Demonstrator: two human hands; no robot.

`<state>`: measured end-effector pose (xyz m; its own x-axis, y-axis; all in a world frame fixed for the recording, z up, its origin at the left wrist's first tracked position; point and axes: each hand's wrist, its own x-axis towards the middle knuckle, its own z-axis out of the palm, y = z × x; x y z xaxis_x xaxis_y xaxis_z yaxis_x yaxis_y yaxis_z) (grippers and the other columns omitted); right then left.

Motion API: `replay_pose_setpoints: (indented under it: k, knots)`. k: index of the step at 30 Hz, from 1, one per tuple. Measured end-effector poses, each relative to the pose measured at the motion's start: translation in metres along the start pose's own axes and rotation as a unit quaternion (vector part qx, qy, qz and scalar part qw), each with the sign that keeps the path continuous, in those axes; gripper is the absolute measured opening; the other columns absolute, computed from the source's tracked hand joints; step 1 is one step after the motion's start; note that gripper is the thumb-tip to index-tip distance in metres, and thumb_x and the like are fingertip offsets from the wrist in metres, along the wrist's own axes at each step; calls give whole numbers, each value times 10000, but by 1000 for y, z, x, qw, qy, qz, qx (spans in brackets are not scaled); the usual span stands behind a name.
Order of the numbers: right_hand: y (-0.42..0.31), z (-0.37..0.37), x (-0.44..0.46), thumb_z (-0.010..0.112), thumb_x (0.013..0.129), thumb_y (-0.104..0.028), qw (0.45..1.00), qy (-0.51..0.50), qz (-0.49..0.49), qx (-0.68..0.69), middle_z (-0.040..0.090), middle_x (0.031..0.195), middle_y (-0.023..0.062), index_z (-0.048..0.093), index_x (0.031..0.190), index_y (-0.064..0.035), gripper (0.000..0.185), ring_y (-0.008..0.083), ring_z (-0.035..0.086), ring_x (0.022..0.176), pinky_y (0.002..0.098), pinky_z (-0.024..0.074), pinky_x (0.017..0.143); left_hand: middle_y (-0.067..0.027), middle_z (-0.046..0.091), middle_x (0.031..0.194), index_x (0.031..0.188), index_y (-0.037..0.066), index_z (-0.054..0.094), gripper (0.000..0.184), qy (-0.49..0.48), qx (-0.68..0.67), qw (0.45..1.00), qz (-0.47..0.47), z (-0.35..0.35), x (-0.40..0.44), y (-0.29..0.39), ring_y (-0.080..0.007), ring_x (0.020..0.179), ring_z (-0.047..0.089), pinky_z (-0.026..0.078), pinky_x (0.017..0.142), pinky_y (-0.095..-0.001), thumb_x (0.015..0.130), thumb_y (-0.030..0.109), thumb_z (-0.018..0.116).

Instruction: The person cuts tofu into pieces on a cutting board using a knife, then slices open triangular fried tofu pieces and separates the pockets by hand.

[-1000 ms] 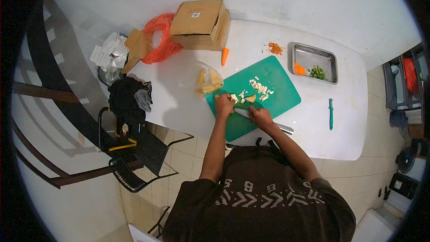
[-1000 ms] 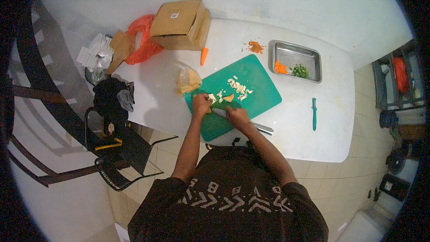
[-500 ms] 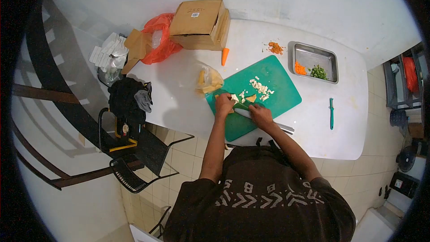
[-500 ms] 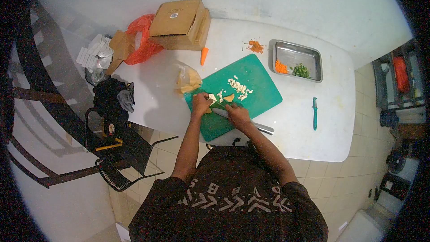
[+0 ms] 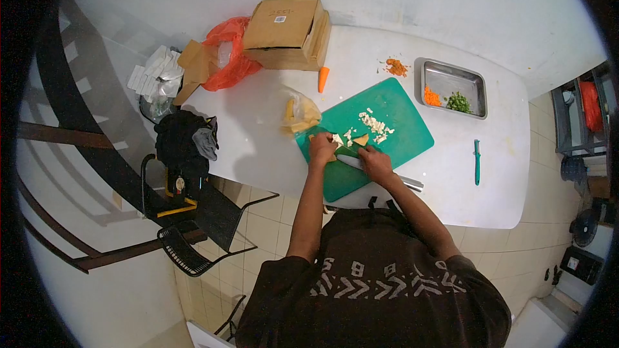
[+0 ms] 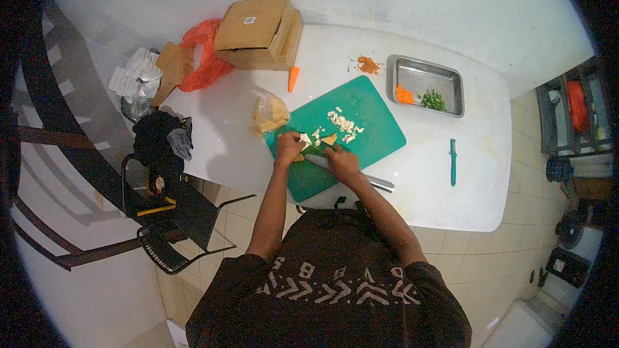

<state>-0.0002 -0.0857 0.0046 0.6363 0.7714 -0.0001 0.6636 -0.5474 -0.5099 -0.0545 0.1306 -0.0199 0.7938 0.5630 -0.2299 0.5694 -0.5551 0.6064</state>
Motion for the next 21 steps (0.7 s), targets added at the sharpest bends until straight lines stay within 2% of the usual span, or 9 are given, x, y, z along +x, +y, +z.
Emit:
replay_pose_setpoints:
  k: [8,10,14,21]
  knots:
    - [2,-2,2,606,856,-151,1000,13,3,-19,589,933,129,563,996,-114,151,375,655,749,495,535,604,-133,719,831,855,61,724,214,-7,31,999,18,-6,-3,5,-315,795,696,543,717,-422,704,209,753]
    - [3,-2,3,602,860,-156,999,-37,28,-18,609,1058,162,591,1106,-134,248,381,674,852,500,556,668,-135,719,835,860,61,725,213,-16,37,999,15,-7,-1,5,-317,796,696,543,718,-422,704,205,749]
    - [5,1,2,599,865,-165,999,-28,26,-14,612,1044,160,590,1124,-137,260,385,675,836,494,558,659,-140,719,836,861,61,728,209,-9,9,1000,8,0,1,-1,-321,795,695,542,721,-423,700,194,741]
    - [6,1,0,551,928,-211,999,-9,30,28,625,982,167,580,1082,-124,179,398,666,811,507,546,643,-145,716,817,838,62,729,194,-16,10,1000,-5,-7,-3,8,-325,780,693,539,712,-424,693,191,738]
